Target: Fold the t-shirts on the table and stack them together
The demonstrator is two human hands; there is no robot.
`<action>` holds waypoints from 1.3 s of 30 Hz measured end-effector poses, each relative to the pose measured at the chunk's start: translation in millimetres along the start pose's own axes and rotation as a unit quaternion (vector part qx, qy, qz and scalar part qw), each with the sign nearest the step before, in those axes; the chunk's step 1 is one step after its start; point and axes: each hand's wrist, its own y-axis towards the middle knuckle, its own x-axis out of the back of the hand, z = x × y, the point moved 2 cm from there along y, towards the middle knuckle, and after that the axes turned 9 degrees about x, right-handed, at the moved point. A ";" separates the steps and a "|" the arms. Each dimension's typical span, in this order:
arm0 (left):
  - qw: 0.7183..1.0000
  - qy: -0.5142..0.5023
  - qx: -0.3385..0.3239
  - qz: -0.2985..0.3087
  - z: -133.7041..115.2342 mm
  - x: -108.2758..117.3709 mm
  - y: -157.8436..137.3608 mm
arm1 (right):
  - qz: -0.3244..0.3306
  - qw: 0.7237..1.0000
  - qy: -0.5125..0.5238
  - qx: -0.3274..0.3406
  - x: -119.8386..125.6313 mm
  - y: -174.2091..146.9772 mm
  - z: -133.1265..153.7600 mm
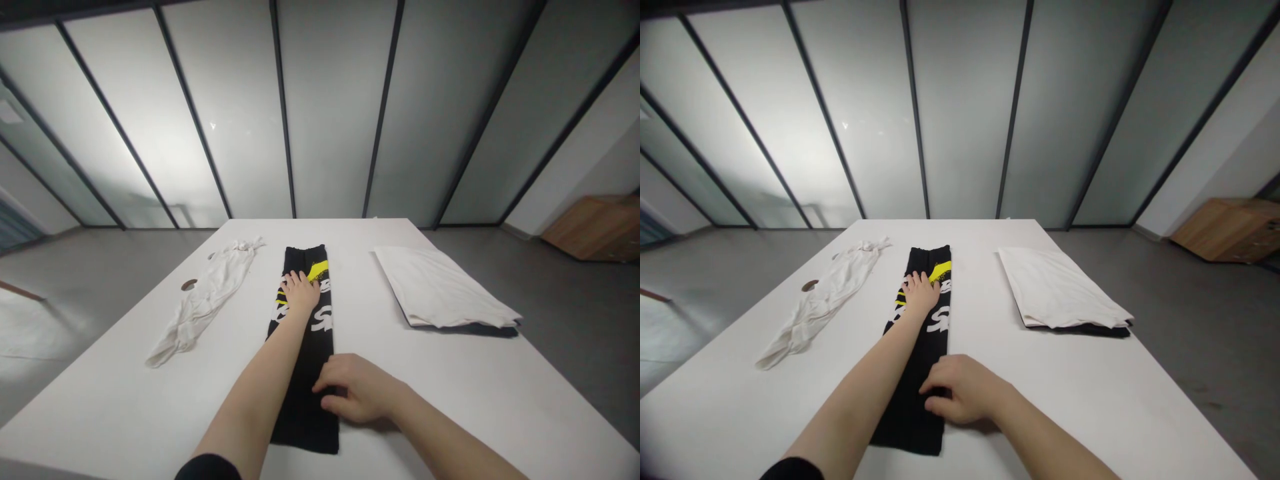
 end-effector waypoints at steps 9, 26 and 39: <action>0.995 -0.008 -0.094 0.026 17.5 -1.6 -31.5 | -0.111 0.989 -0.086 -0.042 15.9 -7.0 -20.6; 0.600 -0.778 0.178 0.047 60.8 -11.1 -52.8 | -0.199 0.961 -0.165 -0.100 7.8 62.9 -47.2; 0.832 -0.542 0.106 0.059 66.7 -30.2 -50.1 | -0.026 0.880 -0.234 -0.413 40.2 130.5 -184.6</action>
